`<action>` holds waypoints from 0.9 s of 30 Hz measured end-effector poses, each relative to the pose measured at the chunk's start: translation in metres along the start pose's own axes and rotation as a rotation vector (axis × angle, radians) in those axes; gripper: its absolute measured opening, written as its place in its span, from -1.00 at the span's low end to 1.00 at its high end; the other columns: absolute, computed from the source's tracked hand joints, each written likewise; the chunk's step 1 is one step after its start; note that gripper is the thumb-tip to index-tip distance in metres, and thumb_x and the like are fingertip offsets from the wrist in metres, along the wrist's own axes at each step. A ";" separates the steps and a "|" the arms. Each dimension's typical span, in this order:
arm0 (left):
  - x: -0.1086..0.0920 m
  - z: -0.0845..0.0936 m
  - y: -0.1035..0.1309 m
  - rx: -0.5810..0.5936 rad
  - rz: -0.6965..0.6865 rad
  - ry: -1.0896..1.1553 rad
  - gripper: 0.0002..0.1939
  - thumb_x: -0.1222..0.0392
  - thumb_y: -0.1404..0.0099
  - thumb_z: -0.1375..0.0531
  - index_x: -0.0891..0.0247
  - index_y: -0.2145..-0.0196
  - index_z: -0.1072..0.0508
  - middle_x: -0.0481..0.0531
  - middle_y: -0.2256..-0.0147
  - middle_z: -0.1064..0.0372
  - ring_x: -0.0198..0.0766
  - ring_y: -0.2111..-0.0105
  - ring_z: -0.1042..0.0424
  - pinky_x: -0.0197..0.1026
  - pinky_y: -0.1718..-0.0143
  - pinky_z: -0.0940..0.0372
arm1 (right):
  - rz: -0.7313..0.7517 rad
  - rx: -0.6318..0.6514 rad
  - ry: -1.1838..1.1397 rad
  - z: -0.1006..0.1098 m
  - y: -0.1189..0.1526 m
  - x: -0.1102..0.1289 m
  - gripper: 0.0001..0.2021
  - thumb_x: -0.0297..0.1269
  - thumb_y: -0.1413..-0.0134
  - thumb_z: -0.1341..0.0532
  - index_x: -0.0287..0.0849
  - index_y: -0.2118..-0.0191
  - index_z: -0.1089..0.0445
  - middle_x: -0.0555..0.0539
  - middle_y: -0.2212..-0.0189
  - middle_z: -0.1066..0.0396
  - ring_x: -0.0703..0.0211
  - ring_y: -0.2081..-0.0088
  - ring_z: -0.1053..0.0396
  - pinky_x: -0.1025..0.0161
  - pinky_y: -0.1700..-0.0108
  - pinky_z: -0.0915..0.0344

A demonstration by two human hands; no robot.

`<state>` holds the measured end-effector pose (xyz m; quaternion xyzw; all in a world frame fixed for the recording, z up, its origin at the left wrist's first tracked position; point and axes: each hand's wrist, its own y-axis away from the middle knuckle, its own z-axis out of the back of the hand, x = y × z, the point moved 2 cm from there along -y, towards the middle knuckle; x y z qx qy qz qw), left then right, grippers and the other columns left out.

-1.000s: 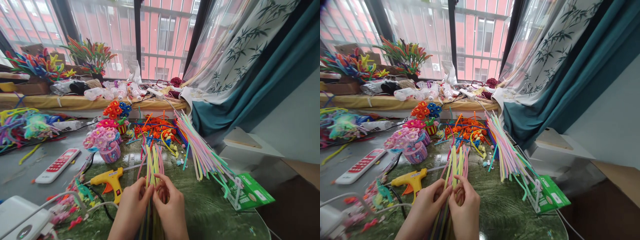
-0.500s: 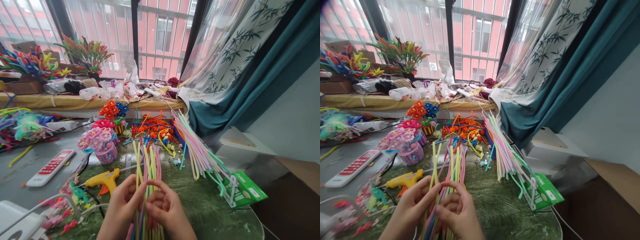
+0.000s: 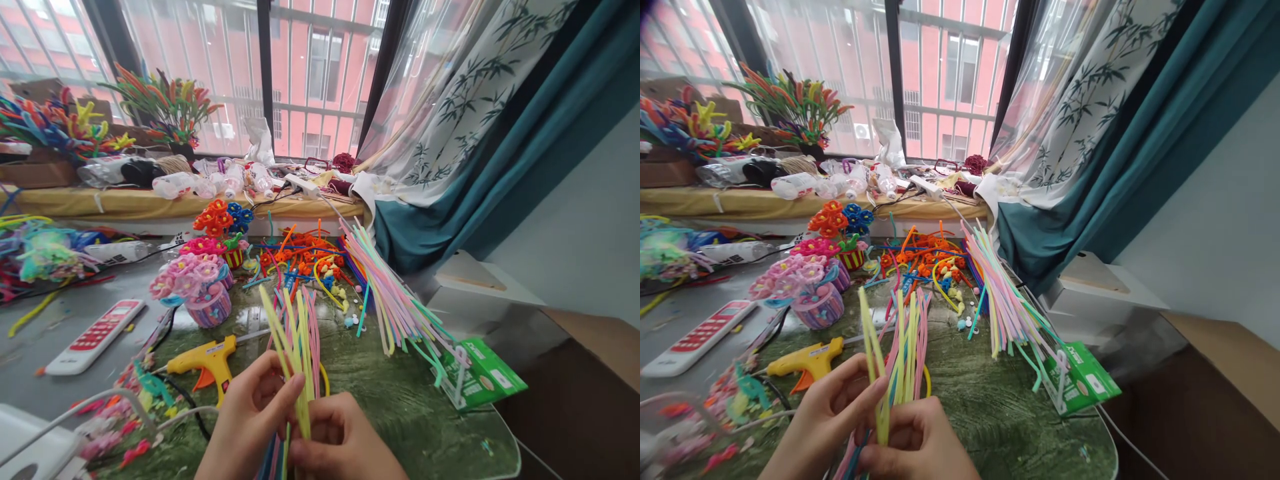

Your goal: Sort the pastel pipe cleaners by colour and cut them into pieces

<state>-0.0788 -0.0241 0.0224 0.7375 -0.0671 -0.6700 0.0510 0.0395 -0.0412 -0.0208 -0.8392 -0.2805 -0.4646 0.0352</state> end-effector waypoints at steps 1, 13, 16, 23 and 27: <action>0.000 -0.001 -0.001 0.001 -0.012 -0.012 -0.69 -0.03 -0.05 -0.35 0.25 0.47 -0.41 -0.17 0.62 -0.29 -0.43 0.65 -0.27 -0.43 0.65 -0.15 | 0.028 -0.041 0.012 0.006 0.004 0.001 -0.61 0.00 0.39 -0.52 -0.21 0.48 -0.53 0.04 0.61 -0.34 0.32 0.54 -0.28 0.37 0.42 -0.22; 0.009 0.009 -0.007 -0.030 -0.063 -0.316 -0.72 -0.04 -0.19 -0.19 0.24 0.46 -0.39 -0.21 0.64 -0.15 -0.44 0.69 -0.13 -0.39 0.65 -0.03 | 0.235 -0.865 0.896 0.084 0.034 0.017 -0.55 0.05 -0.02 -0.17 -0.28 0.28 -0.55 -0.06 0.53 -0.37 0.18 0.59 -0.27 0.27 0.52 -0.21; 0.010 0.015 -0.010 -0.056 -0.131 -0.551 -0.75 0.00 -0.23 -0.14 0.23 0.45 -0.42 -0.17 0.63 -0.21 -0.37 0.64 -0.17 -0.34 0.57 -0.06 | 0.290 -1.045 1.120 0.084 0.033 0.020 -0.54 -0.03 -0.02 -0.12 -0.34 0.21 -0.54 -0.09 0.51 -0.37 0.15 0.61 -0.28 0.20 0.47 -0.25; 0.024 0.015 -0.020 0.012 -0.068 -1.078 -0.81 0.24 -0.27 -0.05 0.22 0.47 -0.38 -0.11 0.58 -0.28 -0.26 0.53 -0.29 -0.28 0.44 -0.06 | 0.377 -0.817 1.168 0.044 0.009 0.013 -0.73 -0.20 -0.14 -0.13 -0.20 0.22 -0.53 0.00 0.52 -0.35 0.20 0.61 -0.28 0.27 0.50 -0.24; 0.026 0.008 -0.020 0.029 -0.052 -1.184 -0.85 0.28 -0.27 -0.05 0.23 0.43 -0.37 -0.06 0.52 -0.33 -0.22 0.46 -0.34 -0.27 0.40 -0.07 | 0.313 -0.769 1.237 0.023 -0.005 0.002 -0.72 -0.35 -0.06 -0.24 -0.17 0.07 -0.48 -0.05 0.38 -0.44 0.06 0.40 -0.46 0.25 0.37 -0.34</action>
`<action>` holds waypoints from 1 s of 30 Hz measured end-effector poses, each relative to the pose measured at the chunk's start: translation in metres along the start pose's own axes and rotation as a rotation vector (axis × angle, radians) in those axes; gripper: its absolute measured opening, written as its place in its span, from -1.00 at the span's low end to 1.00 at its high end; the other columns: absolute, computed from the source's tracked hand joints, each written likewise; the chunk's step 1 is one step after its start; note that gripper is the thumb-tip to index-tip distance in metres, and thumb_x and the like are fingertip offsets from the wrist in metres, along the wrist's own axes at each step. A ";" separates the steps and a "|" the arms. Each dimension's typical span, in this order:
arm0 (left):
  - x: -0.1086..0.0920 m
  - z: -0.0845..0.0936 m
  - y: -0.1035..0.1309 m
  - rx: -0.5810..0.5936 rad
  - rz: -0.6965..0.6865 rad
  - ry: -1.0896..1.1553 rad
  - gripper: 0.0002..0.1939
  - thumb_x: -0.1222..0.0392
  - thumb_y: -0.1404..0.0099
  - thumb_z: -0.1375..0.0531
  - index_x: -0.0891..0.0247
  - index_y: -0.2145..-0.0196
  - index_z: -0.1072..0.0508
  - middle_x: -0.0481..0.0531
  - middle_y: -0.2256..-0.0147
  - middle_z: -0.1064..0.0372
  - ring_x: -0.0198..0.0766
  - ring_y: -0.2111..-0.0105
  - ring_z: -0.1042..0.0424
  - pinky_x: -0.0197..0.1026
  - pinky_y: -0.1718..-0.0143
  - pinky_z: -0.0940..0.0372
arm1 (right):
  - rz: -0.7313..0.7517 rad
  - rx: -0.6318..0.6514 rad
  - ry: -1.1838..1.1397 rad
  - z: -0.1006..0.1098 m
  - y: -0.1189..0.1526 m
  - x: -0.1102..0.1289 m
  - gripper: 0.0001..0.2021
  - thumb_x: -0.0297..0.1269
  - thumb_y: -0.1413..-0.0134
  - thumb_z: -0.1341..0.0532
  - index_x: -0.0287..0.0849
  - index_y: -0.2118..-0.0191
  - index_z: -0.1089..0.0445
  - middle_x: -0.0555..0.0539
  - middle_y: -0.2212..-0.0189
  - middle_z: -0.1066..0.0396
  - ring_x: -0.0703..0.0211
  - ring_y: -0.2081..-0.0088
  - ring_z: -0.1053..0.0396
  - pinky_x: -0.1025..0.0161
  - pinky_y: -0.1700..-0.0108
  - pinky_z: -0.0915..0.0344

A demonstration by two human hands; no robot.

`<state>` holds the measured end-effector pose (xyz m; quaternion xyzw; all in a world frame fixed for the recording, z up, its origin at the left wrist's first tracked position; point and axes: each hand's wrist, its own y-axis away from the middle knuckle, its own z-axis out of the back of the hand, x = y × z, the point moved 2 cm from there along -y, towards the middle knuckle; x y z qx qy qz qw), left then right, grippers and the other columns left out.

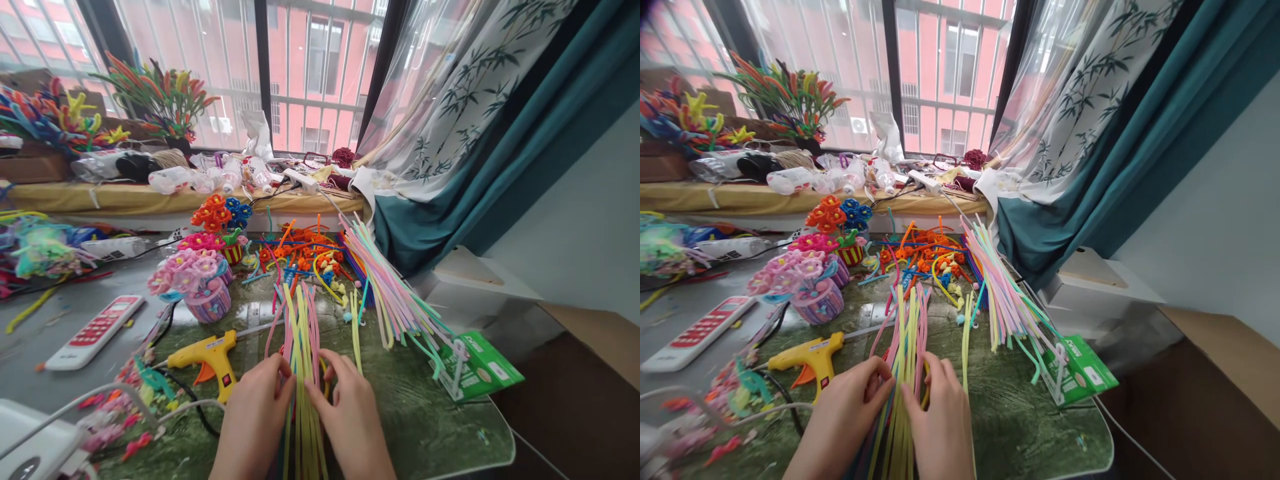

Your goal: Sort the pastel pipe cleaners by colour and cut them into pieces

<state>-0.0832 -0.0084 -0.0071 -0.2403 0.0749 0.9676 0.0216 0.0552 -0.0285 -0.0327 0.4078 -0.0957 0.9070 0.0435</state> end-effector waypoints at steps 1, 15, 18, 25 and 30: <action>-0.001 0.000 0.000 0.008 0.006 -0.016 -0.86 0.29 -0.27 -0.05 0.22 0.42 -0.36 -0.06 0.51 -0.33 -0.21 0.45 -0.35 -0.27 0.39 -0.07 | -0.003 0.005 0.012 -0.003 0.001 0.003 -0.67 -0.37 -0.04 -0.25 -0.18 0.02 -0.45 -0.08 0.32 -0.46 0.02 0.33 -0.49 0.23 0.31 -0.36; -0.003 -0.004 0.002 0.060 0.028 -0.067 -0.78 0.37 -0.33 0.07 0.23 0.31 -0.34 0.05 0.35 -0.44 -0.18 0.34 -0.46 -0.23 0.34 -0.13 | -0.115 0.032 -0.182 -0.007 -0.003 -0.004 -0.55 -0.51 0.04 -0.09 -0.24 -0.03 -0.39 -0.01 0.49 -0.44 0.17 0.56 -0.40 0.31 0.50 -0.24; -0.008 -0.002 0.004 0.091 0.040 -0.088 -0.80 0.27 -0.38 0.04 0.24 0.29 -0.36 0.11 0.27 -0.47 -0.10 0.24 -0.49 -0.19 0.29 -0.18 | -0.133 0.035 -0.257 -0.005 -0.004 -0.005 -0.57 -0.44 -0.02 -0.09 -0.27 -0.06 -0.35 -0.02 0.47 -0.43 0.24 0.63 -0.32 0.33 0.53 -0.21; -0.017 -0.003 0.005 0.142 0.073 -0.211 -0.75 0.23 -0.40 0.05 0.26 0.21 -0.42 0.16 0.18 -0.50 0.05 0.17 -0.52 -0.11 0.33 -0.25 | -0.146 0.072 -0.323 -0.003 -0.005 -0.004 -0.58 -0.41 -0.04 -0.10 -0.27 -0.05 -0.37 -0.06 0.44 -0.46 0.25 0.62 -0.35 0.35 0.54 -0.23; -0.019 -0.006 0.005 0.153 0.107 -0.281 -0.73 0.32 -0.38 0.07 0.32 0.21 -0.43 0.22 0.19 -0.50 0.04 0.20 -0.55 -0.15 0.37 -0.25 | -0.111 0.037 -0.357 -0.003 -0.004 -0.005 -0.59 -0.43 -0.01 -0.13 -0.25 -0.03 -0.41 -0.05 0.45 -0.48 0.26 0.63 -0.37 0.38 0.56 -0.25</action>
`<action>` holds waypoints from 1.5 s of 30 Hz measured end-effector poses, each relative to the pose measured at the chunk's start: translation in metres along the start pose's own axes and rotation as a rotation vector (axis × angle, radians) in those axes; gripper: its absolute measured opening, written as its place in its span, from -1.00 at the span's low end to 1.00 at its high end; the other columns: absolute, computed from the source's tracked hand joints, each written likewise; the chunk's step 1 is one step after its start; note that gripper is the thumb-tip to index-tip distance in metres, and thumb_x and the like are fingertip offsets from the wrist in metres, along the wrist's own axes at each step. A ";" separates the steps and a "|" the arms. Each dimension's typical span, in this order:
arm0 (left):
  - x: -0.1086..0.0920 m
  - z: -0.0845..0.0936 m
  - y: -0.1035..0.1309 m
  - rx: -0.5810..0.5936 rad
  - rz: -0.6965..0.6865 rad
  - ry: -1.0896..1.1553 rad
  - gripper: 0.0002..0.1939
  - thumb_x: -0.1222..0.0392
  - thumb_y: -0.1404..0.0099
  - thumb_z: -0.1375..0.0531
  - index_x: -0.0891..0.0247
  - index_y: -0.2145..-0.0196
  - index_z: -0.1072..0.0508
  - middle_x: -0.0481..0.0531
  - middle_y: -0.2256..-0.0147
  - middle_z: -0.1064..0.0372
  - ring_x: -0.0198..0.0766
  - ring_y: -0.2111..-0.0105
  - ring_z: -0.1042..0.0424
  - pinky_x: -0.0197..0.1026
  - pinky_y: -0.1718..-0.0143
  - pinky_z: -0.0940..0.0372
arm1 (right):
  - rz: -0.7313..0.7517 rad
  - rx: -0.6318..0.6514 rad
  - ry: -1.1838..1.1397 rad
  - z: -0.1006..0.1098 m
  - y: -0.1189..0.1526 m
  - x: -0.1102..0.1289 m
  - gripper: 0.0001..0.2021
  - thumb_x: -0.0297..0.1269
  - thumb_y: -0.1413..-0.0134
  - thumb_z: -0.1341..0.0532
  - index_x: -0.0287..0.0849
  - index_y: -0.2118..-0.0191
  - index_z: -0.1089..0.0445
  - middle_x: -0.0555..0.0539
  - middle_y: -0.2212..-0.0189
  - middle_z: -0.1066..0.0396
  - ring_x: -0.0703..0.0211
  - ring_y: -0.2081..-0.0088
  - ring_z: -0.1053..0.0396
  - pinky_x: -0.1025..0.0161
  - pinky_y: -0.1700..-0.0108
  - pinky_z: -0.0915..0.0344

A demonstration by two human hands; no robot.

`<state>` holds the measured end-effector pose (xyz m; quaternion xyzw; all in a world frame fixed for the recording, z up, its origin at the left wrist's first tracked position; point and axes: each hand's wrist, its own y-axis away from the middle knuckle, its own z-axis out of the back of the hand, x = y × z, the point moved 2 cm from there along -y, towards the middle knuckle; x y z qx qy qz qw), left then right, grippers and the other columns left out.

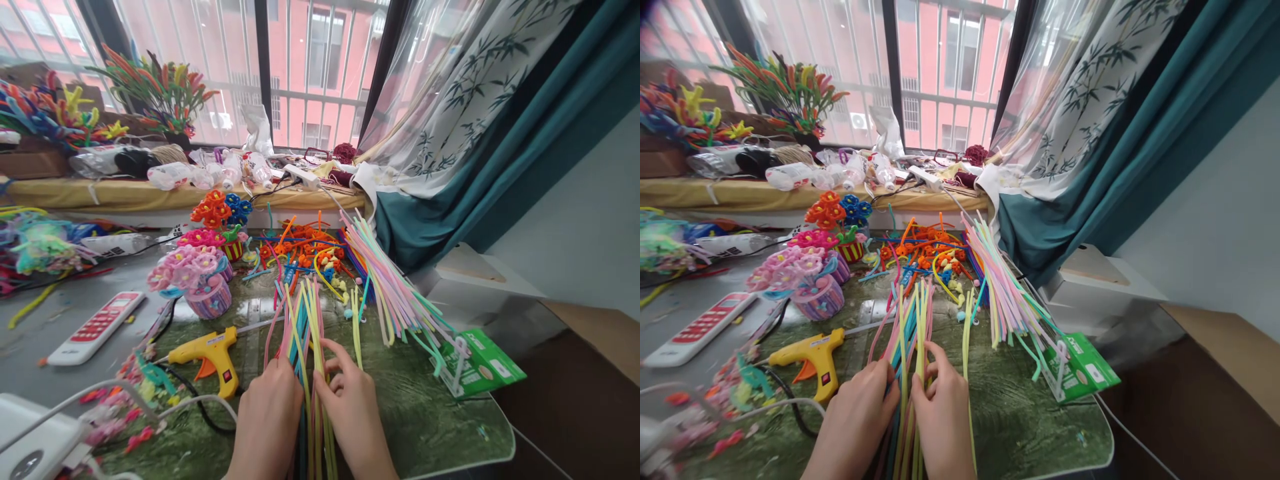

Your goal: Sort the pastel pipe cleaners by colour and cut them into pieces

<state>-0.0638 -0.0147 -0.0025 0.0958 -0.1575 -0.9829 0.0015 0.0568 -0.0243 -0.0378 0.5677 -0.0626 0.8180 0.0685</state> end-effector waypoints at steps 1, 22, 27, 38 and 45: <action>0.000 0.000 0.000 -0.007 0.003 0.010 -0.74 0.32 -0.38 0.06 0.32 0.21 -0.42 0.22 0.20 -0.51 0.04 0.21 -0.55 -0.15 0.37 -0.25 | 0.002 -0.005 -0.001 0.000 0.000 0.000 -0.59 -0.44 0.00 -0.13 -0.24 -0.02 -0.41 -0.04 0.45 -0.48 0.26 0.63 -0.37 0.37 0.55 -0.26; 0.000 0.004 0.003 -0.036 0.057 0.028 -0.76 0.39 -0.35 0.08 0.33 0.21 -0.38 0.21 0.24 -0.50 -0.02 0.22 -0.55 -0.20 0.40 -0.20 | -0.059 0.097 0.403 -0.008 0.001 0.009 -0.46 -0.38 0.05 -0.30 -0.08 -0.12 -0.36 0.02 0.55 -0.47 -0.01 0.48 -0.43 0.24 0.42 -0.07; 0.009 -0.001 0.000 -0.080 0.031 0.152 -0.84 0.31 -0.31 0.01 0.27 0.33 -0.35 0.14 0.39 -0.50 -0.05 0.30 -0.52 -0.19 0.36 -0.16 | -0.038 0.046 0.347 -0.011 0.001 0.003 -0.57 -0.44 0.01 -0.22 -0.12 -0.04 -0.42 0.01 0.58 -0.46 0.02 0.50 -0.45 0.26 0.44 -0.09; 0.017 0.014 0.003 -0.127 0.045 0.349 -0.86 0.25 -0.23 -0.03 0.18 0.49 -0.27 -0.15 0.61 -0.21 -0.27 0.55 -0.28 -0.29 0.45 -0.02 | -0.053 0.030 0.140 -0.009 -0.002 0.003 -0.63 -0.42 -0.01 -0.17 -0.20 0.01 -0.43 0.12 0.69 -0.24 0.18 0.63 -0.27 0.32 0.54 -0.04; 0.019 0.009 0.000 -0.063 0.013 0.363 -0.77 0.23 -0.24 0.02 0.18 0.58 -0.16 -0.16 0.63 -0.10 -0.30 0.56 -0.17 -0.28 0.47 0.05 | -0.027 0.049 -0.023 -0.011 0.003 0.010 -0.66 0.00 -0.16 -0.14 -0.18 0.18 -0.46 0.01 0.54 -0.36 0.21 0.59 -0.25 0.33 0.56 -0.08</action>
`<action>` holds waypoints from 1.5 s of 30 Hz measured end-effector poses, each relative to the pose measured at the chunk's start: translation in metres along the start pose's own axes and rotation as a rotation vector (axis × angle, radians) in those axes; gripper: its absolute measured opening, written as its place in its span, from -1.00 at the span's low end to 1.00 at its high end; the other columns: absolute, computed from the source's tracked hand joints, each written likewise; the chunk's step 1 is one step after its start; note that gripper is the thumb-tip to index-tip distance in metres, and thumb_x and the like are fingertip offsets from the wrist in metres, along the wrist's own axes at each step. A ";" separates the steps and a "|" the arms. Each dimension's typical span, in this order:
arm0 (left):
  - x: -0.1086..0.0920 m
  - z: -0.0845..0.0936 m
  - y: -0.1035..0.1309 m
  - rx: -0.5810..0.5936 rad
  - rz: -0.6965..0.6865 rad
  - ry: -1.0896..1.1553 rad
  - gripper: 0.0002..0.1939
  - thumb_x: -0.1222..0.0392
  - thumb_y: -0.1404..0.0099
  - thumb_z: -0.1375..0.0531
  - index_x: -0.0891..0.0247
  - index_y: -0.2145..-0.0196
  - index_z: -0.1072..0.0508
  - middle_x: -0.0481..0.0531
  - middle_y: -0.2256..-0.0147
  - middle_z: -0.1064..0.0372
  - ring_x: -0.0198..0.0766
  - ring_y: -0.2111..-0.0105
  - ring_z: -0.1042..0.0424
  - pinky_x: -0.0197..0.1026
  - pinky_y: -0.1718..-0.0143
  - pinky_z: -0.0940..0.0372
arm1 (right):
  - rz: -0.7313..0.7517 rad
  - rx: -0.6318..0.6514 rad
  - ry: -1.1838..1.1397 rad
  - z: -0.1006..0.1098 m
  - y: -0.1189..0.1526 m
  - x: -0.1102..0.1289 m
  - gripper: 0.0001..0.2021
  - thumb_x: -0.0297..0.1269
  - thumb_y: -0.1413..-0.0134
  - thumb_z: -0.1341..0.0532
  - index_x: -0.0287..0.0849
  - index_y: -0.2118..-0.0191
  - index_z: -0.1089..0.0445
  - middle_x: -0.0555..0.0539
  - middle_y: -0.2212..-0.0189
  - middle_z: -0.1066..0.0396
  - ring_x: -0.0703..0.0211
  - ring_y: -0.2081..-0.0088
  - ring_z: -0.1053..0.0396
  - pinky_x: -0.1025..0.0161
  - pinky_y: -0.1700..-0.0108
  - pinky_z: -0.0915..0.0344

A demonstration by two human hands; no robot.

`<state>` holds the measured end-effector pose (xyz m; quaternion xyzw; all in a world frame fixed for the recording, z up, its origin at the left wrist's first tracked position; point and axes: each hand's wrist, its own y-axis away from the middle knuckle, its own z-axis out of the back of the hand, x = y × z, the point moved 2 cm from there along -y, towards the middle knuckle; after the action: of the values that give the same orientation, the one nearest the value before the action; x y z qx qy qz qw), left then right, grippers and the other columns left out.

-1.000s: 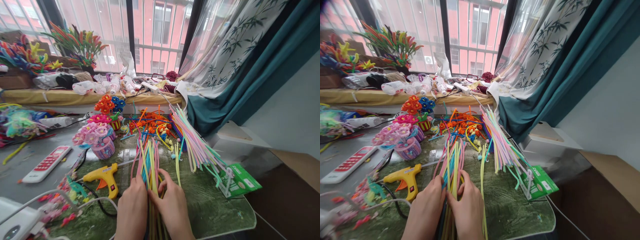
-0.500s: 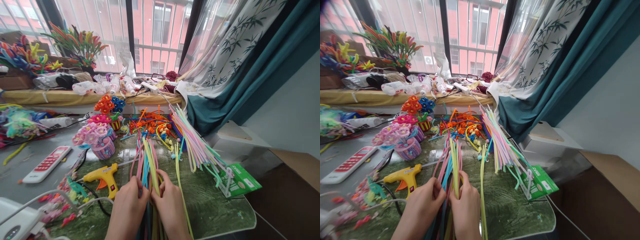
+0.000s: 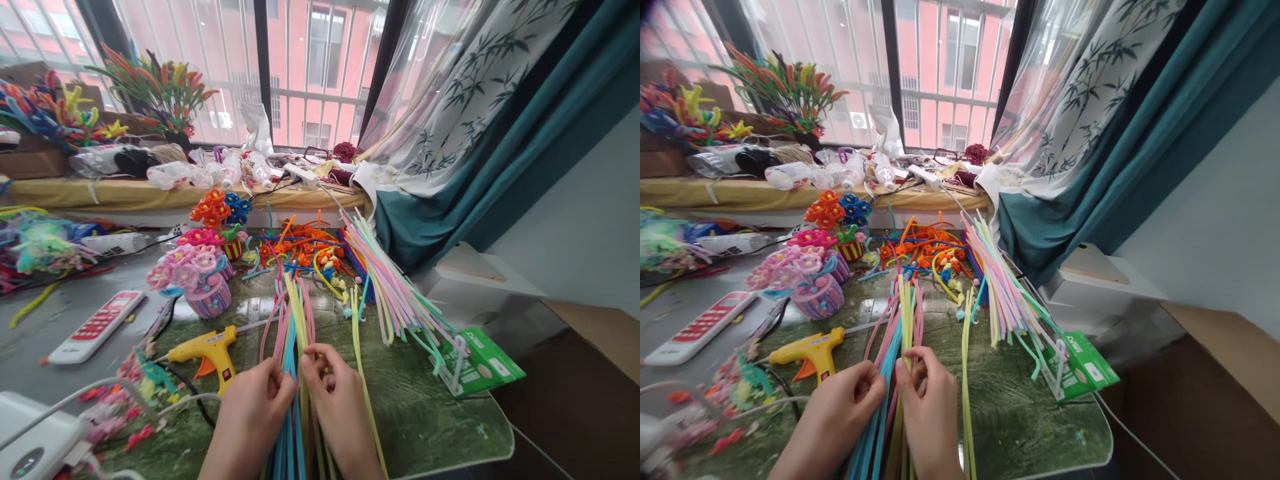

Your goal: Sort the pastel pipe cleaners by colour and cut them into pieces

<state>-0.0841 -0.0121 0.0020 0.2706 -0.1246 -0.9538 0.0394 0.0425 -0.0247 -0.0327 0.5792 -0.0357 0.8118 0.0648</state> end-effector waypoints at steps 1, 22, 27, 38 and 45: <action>0.001 0.000 -0.001 0.005 -0.016 0.009 -0.76 0.22 -0.23 0.02 0.18 0.59 -0.16 -0.15 0.63 -0.10 -0.30 0.55 -0.16 -0.27 0.47 0.05 | 0.016 0.004 0.022 -0.001 0.001 0.001 -0.68 -0.01 -0.13 -0.19 -0.17 0.23 -0.47 0.02 0.54 -0.36 0.21 0.58 -0.24 0.33 0.54 -0.07; 0.005 0.003 -0.001 0.093 -0.140 0.403 -0.63 -0.12 -0.15 0.00 0.26 0.46 -0.34 -0.10 0.58 -0.21 -0.27 0.55 -0.18 -0.26 0.48 -0.03 | 0.065 0.077 -0.156 -0.003 0.001 -0.002 -0.67 -0.02 -0.17 -0.17 -0.19 0.42 -0.45 -0.02 0.50 -0.35 0.17 0.47 -0.26 0.30 0.42 -0.15; 0.007 0.002 -0.004 0.061 -0.154 0.426 -0.59 -0.16 -0.19 0.00 0.24 0.52 -0.31 -0.12 0.58 -0.15 -0.28 0.53 -0.16 -0.27 0.49 -0.02 | 0.053 0.128 -0.175 0.000 0.001 0.003 -0.79 -0.17 -0.11 -0.20 -0.21 0.38 -0.42 0.05 0.55 -0.24 0.22 0.51 -0.16 0.31 0.46 -0.07; 0.006 0.015 0.008 -0.082 -0.079 0.348 -0.66 -0.13 -0.09 0.01 0.16 0.63 -0.18 -0.18 0.67 -0.02 -0.34 0.63 -0.07 -0.30 0.56 0.04 | 0.142 0.164 -0.147 0.003 0.004 0.015 -0.88 -0.33 -0.11 -0.18 -0.18 0.37 -0.46 0.03 0.49 -0.32 0.25 0.50 -0.21 0.33 0.45 -0.09; 0.012 0.035 0.033 -0.297 -0.070 0.056 -0.73 -0.03 -0.16 -0.04 0.13 0.59 -0.27 -0.20 0.72 -0.09 -0.34 0.70 -0.16 -0.31 0.59 -0.01 | 0.157 0.069 -0.127 0.007 0.001 0.014 -0.86 -0.36 -0.14 -0.15 -0.17 0.31 -0.47 -0.01 0.44 -0.40 0.18 0.40 -0.34 0.32 0.36 -0.21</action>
<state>-0.1122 -0.0386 0.0329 0.2923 0.0288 -0.9546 0.0491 0.0439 -0.0260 -0.0171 0.6268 -0.0569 0.7768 -0.0213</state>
